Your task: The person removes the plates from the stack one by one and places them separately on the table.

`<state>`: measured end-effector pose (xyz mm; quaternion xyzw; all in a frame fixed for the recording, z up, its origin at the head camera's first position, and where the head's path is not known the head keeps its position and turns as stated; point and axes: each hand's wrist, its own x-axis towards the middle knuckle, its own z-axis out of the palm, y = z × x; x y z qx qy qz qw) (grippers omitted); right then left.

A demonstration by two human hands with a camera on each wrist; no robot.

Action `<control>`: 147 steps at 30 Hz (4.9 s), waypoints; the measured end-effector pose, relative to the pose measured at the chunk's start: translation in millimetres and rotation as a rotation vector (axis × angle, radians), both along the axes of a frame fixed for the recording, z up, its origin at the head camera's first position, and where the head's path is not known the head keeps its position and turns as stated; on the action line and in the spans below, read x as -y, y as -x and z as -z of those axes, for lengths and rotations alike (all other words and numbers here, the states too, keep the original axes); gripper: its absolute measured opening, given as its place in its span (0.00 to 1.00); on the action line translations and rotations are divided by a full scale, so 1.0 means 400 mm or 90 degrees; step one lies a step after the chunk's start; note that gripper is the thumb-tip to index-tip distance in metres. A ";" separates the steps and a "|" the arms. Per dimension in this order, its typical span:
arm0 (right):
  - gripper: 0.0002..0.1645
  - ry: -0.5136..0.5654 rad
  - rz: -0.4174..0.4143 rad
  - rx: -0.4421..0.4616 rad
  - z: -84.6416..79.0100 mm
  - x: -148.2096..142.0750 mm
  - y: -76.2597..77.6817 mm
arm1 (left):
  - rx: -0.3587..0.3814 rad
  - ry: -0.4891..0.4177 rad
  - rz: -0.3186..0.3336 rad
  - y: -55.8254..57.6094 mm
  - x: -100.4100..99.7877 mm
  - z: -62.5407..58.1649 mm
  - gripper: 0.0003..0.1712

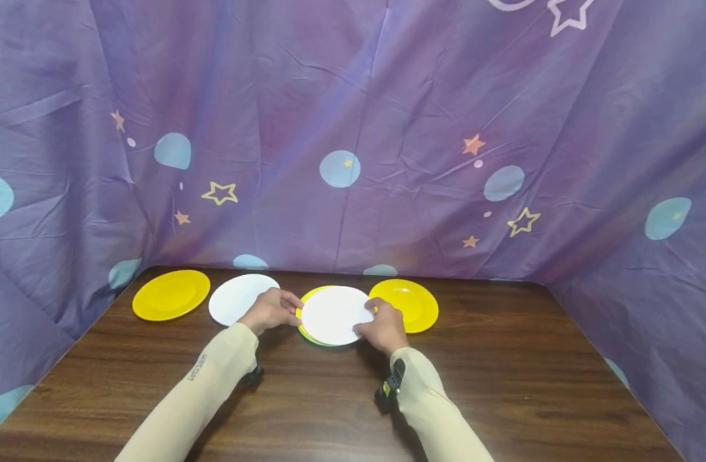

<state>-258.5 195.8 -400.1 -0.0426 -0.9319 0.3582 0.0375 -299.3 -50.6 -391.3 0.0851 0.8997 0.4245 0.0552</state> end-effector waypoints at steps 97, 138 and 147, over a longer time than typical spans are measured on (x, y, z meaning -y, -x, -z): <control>0.37 0.360 -0.042 -0.002 -0.041 -0.294 -0.035 | 0.041 0.010 0.014 0.001 0.005 0.000 0.15; 0.39 0.363 0.125 -0.007 -0.004 -0.465 -0.076 | 0.059 -0.012 0.026 0.002 0.004 0.004 0.15; 0.40 0.348 0.180 0.015 0.003 -0.492 -0.077 | 0.055 -0.009 0.023 0.000 0.006 0.004 0.15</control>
